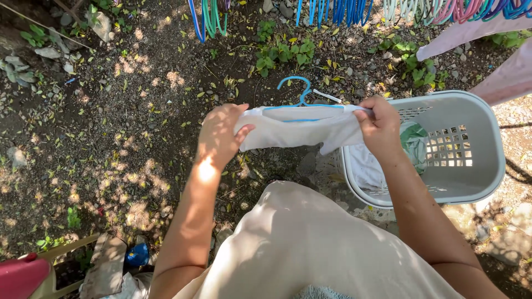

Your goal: Hanging laundry from a basket onto a clothesline using hangers and pins.

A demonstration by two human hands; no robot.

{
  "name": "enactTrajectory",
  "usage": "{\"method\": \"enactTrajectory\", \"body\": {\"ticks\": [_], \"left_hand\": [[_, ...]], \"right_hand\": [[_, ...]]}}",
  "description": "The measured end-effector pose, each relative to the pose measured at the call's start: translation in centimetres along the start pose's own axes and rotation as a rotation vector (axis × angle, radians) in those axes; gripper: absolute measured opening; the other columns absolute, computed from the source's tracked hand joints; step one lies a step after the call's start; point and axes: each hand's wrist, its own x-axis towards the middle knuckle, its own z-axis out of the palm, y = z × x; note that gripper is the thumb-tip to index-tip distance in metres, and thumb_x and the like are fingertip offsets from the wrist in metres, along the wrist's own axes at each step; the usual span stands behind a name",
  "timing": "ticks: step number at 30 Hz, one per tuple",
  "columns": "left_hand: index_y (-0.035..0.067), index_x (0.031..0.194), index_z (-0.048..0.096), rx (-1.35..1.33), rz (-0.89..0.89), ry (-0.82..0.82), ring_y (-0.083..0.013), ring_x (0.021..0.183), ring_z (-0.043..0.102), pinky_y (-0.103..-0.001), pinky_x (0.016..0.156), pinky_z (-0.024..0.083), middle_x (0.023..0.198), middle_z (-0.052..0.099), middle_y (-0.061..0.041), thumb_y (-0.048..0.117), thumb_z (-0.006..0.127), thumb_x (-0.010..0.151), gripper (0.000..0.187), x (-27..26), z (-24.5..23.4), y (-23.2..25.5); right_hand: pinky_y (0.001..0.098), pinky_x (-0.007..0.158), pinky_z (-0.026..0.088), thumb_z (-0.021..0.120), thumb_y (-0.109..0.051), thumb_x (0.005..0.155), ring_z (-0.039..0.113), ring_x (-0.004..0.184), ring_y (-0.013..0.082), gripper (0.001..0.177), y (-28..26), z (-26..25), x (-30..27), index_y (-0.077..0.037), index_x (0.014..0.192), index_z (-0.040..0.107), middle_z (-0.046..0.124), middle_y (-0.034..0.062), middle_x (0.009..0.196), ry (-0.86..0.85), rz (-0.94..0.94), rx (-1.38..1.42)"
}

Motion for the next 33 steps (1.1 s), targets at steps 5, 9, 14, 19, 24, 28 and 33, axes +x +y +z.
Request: {"method": "enactTrajectory", "body": {"ticks": [5,9,14,19,24,28,33], "left_hand": [[0.015,0.113,0.07,-0.037,-0.154,-0.115,-0.0247,0.094,0.071,-0.038,0.083,0.058,0.1,0.071,-0.005,0.013,0.067,0.095,0.018,-0.6,5.1,-0.2],[0.017,0.113,0.071,-0.169,-0.094,-0.151,-0.027,0.09,0.07,-0.04,0.081,0.056,0.093,0.07,-0.006,0.02,0.067,0.096,0.018,1.7,-0.6,1.8],[0.016,0.104,0.075,-0.2,-0.032,-0.238,-0.031,0.091,0.068,-0.042,0.081,0.054,0.093,0.073,-0.008,0.025,0.066,0.096,0.015,3.1,-1.6,-0.7],[0.008,0.102,0.072,-0.287,0.041,-0.416,-0.0332,0.09,0.069,-0.044,0.081,0.055,0.095,0.073,-0.012,0.028,0.062,0.1,0.022,3.4,4.9,-1.7],[0.006,0.111,0.072,-0.546,-0.052,-0.551,-0.0359,0.088,0.07,-0.043,0.075,0.054,0.096,0.073,-0.015,0.023,0.057,0.103,0.024,4.0,7.4,5.1],[0.005,0.108,0.071,-0.831,0.029,-0.776,-0.0212,0.079,0.07,-0.033,0.074,0.054,0.088,0.073,-0.009,0.022,0.058,0.102,0.022,3.5,10.7,11.2],[0.006,0.108,0.073,-1.293,-0.081,-0.97,-0.0067,0.077,0.055,-0.025,0.069,0.046,0.085,0.067,0.003,0.013,0.07,0.098,0.012,0.5,15.2,22.2]], "right_hand": [[0.0283,0.076,0.052,0.078,0.002,0.095,0.062,0.088,0.0156,0.019,-2.1,0.5,0.4,-0.001,0.106,0.063,0.064,0.0102,0.102,0.126,-0.11,-0.022],[0.0317,0.08,0.054,0.079,0.004,0.092,0.066,0.094,0.0212,0.021,-1.3,0.8,-0.7,-0.002,0.105,0.064,0.067,0.0126,0.106,0.171,-0.223,-0.162],[0.0344,0.072,0.054,0.073,-0.002,0.091,0.067,0.082,0.0241,0.013,-2.2,2.3,-4.8,-0.002,0.103,0.068,0.067,0.0114,0.096,0.211,0.138,-0.066],[0.0387,0.067,0.051,0.075,-0.008,0.09,0.063,0.075,0.0283,0.012,-4.0,1.8,-11.1,-0.004,0.102,0.073,0.062,0.0114,0.084,0.284,0.338,-0.328],[0.0391,0.065,0.049,0.077,-0.01,0.091,0.062,0.073,0.0283,0.012,-4.9,-3.6,-17.7,-0.004,0.1,0.072,0.061,0.0111,0.082,0.381,0.459,-0.445],[0.039,0.069,0.05,0.077,-0.009,0.09,0.062,0.077,0.0282,0.012,-4.4,-9.8,-23.8,-0.004,0.099,0.071,0.061,0.0115,0.085,0.51,0.493,-0.465],[0.0398,0.078,0.052,0.079,-0.007,0.09,0.063,0.087,0.0293,0.014,-3.0,-17.8,-32.3,-0.002,0.1,0.071,0.065,0.0123,0.094,0.673,0.474,-0.523]]}}
